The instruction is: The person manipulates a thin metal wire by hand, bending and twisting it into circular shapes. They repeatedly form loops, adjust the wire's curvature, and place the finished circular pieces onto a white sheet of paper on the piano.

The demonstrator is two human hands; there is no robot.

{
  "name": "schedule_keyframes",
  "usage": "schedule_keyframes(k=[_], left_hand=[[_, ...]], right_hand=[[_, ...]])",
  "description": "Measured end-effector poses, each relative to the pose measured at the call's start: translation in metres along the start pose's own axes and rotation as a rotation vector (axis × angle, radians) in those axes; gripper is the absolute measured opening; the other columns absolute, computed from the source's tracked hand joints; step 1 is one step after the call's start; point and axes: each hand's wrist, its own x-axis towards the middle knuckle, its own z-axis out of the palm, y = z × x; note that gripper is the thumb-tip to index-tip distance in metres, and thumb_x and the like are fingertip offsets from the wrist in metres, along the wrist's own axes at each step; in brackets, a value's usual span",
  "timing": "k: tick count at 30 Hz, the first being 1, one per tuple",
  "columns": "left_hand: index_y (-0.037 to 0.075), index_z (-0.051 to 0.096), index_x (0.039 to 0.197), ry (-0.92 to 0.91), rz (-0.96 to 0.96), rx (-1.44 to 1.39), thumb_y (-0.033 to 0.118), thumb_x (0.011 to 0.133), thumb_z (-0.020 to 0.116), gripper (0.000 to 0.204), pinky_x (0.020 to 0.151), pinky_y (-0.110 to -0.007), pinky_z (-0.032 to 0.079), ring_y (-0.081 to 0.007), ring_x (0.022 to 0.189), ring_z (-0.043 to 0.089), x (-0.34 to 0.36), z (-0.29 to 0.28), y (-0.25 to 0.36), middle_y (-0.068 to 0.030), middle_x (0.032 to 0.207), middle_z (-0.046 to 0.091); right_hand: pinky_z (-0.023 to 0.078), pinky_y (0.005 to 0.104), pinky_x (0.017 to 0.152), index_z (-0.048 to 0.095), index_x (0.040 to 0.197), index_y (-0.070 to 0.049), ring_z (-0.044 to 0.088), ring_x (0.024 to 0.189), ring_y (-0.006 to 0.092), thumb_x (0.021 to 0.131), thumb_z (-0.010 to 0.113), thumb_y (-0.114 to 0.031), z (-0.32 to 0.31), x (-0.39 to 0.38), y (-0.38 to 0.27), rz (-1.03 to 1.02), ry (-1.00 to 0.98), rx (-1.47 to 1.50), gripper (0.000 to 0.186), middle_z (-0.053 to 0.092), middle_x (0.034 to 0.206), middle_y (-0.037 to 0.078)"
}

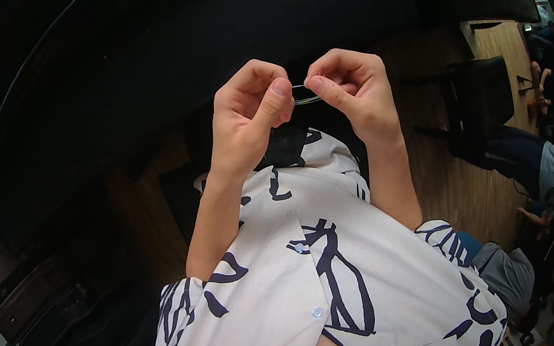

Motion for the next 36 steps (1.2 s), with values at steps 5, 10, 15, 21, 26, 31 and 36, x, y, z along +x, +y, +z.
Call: schedule_keyframes(k=[5,10,15,21,26,31,36], left_hand=[[0.001,0.067,0.086,-0.150,0.025,-0.040,0.020,0.096,0.069,0.022,0.057,-0.022,0.041,-0.0074,0.063,0.052,-0.001,-0.008,-0.006,-0.0013,0.076,0.060],[-0.003,0.067,0.084,-0.175,0.007,0.011,0.005,0.091,0.071,0.012,0.059,-0.022,0.048,-0.0086,0.066,0.058,-0.003,-0.007,0.003,-0.0043,0.080,0.062],[-0.004,0.065,0.086,-0.189,0.024,0.038,0.003,0.094,0.066,0.011,0.056,-0.022,0.051,-0.0099,0.063,0.062,-0.003,-0.007,0.005,-0.0063,0.088,0.062],[-0.004,0.060,0.092,-0.211,0.005,0.019,0.012,0.100,0.061,0.018,0.042,-0.017,0.047,-0.0144,0.055,0.067,-0.006,-0.008,0.003,-0.0114,0.096,0.060],[-0.004,0.060,0.093,-0.262,-0.005,-0.055,0.013,0.100,0.060,0.018,0.041,-0.017,0.047,-0.0149,0.055,0.068,-0.005,-0.014,-0.003,-0.0121,0.097,0.061],[-0.005,0.060,0.094,-0.295,-0.022,-0.082,0.013,0.100,0.060,0.018,0.041,-0.017,0.047,-0.0131,0.054,0.067,-0.005,-0.014,-0.004,-0.0125,0.098,0.061],[-0.006,0.062,0.092,-0.182,-0.040,-0.140,0.004,0.097,0.062,0.011,0.040,-0.019,0.045,-0.0118,0.053,0.065,-0.009,-0.006,-0.004,-0.0085,0.090,0.063]], right_hand=[[0.028,0.0186,0.046,0.067,0.077,-0.001,0.041,0.050,0.0025,0.079,0.075,-0.001,0.001,-0.005,-0.012,-0.244,-0.058,-0.335,0.009,0.061,0.063,0.002],[0.038,0.0283,0.051,0.061,0.070,-0.007,0.046,0.052,0.0178,0.068,0.076,0.003,0.007,-0.009,-0.024,-0.406,-0.085,-0.584,0.018,0.058,0.062,0.002],[0.037,0.0277,0.048,0.060,0.074,-0.006,0.046,0.053,0.0167,0.072,0.075,0.003,0.002,-0.008,-0.020,-0.386,-0.103,-0.543,0.018,0.057,0.062,0.003],[0.044,0.0232,0.048,0.058,0.077,-0.002,0.056,0.055,0.0149,0.077,0.073,0.005,-0.008,-0.007,-0.026,-0.291,-0.289,-0.404,0.016,0.058,0.064,0.006],[0.049,0.0212,0.050,0.058,0.078,0.000,0.060,0.055,0.0126,0.080,0.071,0.006,-0.010,-0.003,-0.022,-0.299,-0.376,-0.273,0.015,0.060,0.065,0.007],[0.049,0.0209,0.051,0.057,0.078,0.001,0.060,0.056,0.0112,0.081,0.072,0.005,-0.010,-0.001,-0.015,-0.365,-0.396,-0.205,0.015,0.060,0.066,0.006],[0.048,0.0204,0.051,0.056,0.078,0.001,0.060,0.057,0.0102,0.082,0.071,0.006,-0.006,-0.001,-0.012,-0.391,-0.346,-0.167,0.016,0.058,0.066,0.005]])
